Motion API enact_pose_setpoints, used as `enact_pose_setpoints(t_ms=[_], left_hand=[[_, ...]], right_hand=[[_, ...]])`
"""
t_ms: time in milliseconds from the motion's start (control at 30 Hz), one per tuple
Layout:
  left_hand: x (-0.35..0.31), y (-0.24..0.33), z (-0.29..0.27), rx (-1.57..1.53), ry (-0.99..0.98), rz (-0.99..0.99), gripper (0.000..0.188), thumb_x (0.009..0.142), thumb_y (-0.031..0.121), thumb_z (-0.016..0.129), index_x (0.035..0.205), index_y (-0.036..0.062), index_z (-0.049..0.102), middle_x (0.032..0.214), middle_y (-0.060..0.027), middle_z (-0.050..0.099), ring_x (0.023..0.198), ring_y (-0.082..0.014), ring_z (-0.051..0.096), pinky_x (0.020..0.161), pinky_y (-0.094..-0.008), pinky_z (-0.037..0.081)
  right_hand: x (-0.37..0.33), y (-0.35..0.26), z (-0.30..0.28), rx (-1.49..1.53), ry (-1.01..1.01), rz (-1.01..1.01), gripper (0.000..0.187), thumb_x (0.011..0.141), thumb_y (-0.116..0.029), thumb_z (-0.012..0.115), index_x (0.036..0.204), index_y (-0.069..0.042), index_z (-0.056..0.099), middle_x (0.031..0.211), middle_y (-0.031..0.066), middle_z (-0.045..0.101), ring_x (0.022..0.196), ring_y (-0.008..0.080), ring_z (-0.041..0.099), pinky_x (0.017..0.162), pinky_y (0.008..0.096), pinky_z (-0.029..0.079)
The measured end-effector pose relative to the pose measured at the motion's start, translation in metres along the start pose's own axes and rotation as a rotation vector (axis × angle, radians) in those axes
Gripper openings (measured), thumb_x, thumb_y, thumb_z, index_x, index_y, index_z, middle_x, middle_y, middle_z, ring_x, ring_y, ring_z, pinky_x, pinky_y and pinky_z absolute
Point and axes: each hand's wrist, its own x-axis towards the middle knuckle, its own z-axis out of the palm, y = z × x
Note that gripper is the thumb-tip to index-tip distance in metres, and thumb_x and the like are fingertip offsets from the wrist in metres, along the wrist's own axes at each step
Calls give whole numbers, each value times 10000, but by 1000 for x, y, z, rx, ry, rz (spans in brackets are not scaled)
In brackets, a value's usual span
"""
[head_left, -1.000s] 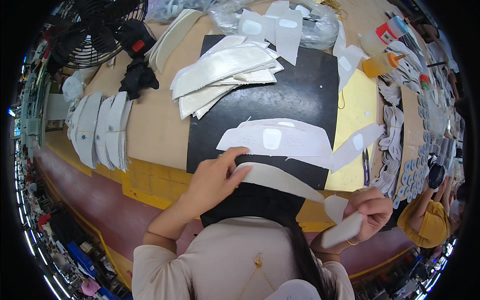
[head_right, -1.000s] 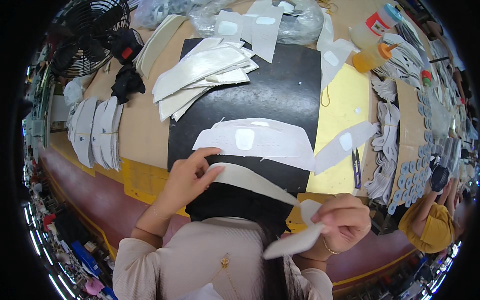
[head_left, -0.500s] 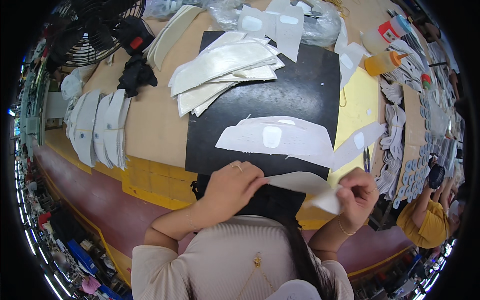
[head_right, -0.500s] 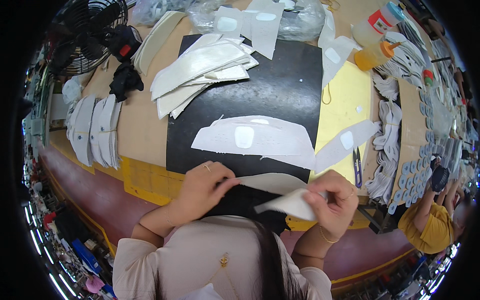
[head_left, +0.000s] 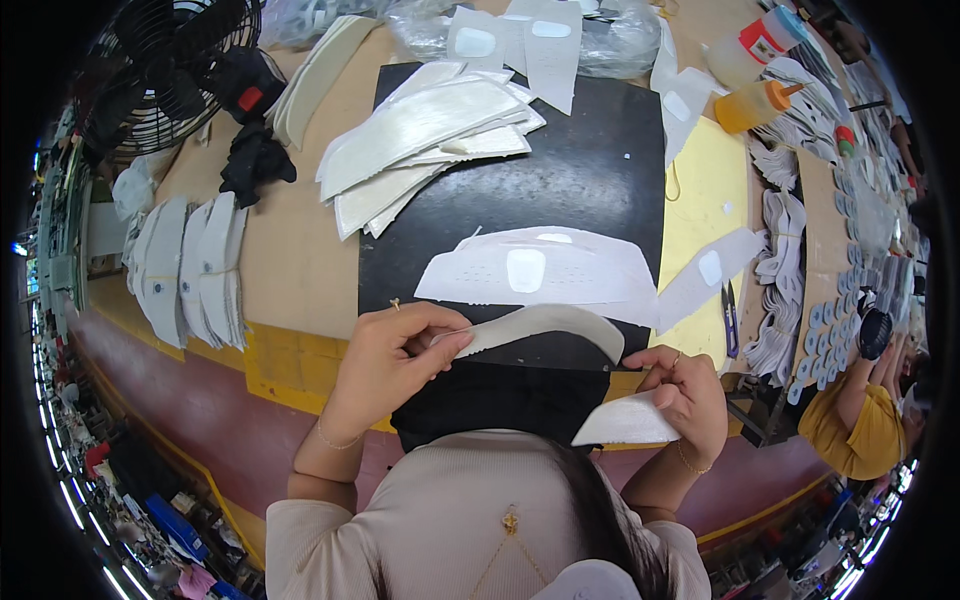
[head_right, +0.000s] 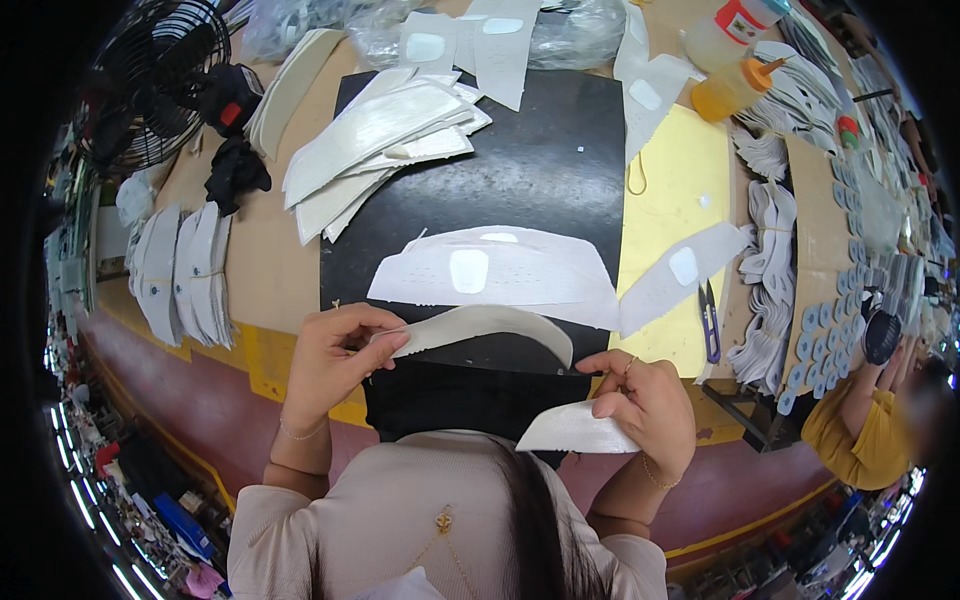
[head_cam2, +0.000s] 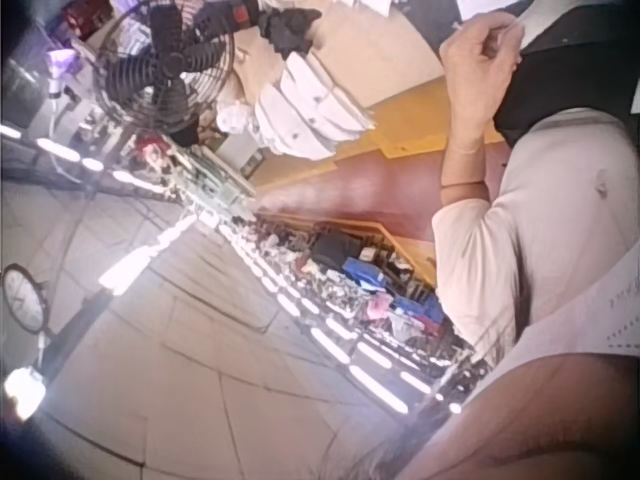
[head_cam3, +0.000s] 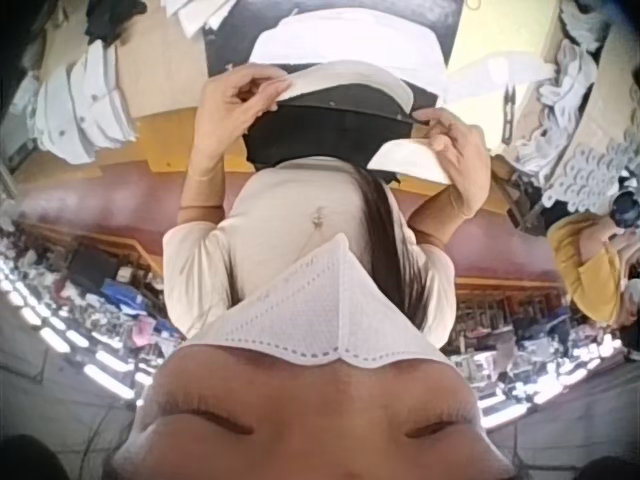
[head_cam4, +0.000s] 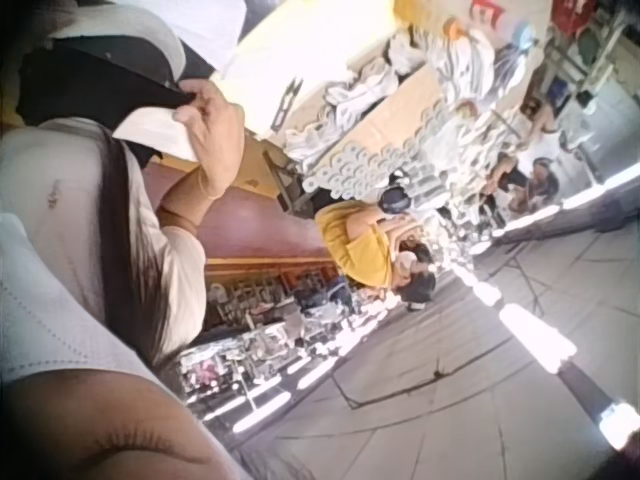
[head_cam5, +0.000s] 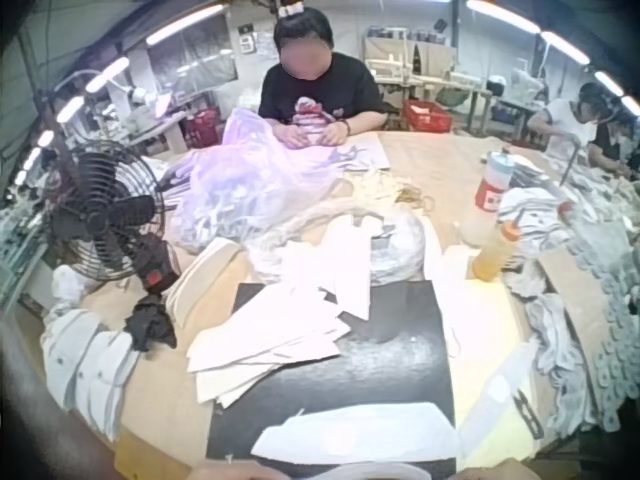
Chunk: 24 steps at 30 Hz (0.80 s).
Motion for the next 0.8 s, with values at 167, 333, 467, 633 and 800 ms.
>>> enact_pose_setpoints(t_ms=[167, 333, 467, 633, 800], left_hand=[[-1, 0, -2, -111, -30, -10, 90, 859, 39, 744, 916, -24, 713, 777, -55, 683, 598, -76, 622, 549, -187, 492], [5, -7, -9, -251, -61, -82, 111, 858, 37, 746, 947, -15, 705, 779, -56, 684, 591, -78, 627, 535, -184, 491], [8, -12, -16, -290, -62, -94, 119, 865, 49, 742, 960, -9, 703, 765, -55, 677, 585, -86, 630, 522, -189, 493], [15, -16, -14, -269, 45, -131, 106, 890, 78, 721, 942, -11, 699, 735, -43, 669, 567, -91, 628, 505, -188, 483], [27, -14, -11, -104, 131, -239, 168, 894, 162, 738, 862, 5, 690, 673, -32, 650, 536, -71, 606, 471, -178, 438]], right_hand=[[11, -24, 13, -150, 69, 108, 324, 825, -265, 788, 1002, -9, 699, 621, 62, 642, 522, 132, 587, 514, 266, 423], [25, -13, 27, 143, 357, 103, 160, 881, -135, 729, 917, 14, 684, 608, -3, 593, 534, 24, 437, 499, 207, 346], [33, -20, 29, 202, 445, 88, 160, 897, -124, 722, 874, 29, 680, 609, -14, 575, 527, 16, 428, 491, 194, 321], [40, -15, 28, 337, 390, 127, 208, 912, -163, 716, 846, 30, 677, 614, -27, 580, 536, 15, 433, 491, 201, 325], [53, -17, 29, 73, 436, 129, 245, 912, -187, 706, 820, 37, 672, 597, 2, 572, 540, 29, 416, 488, 219, 325]])
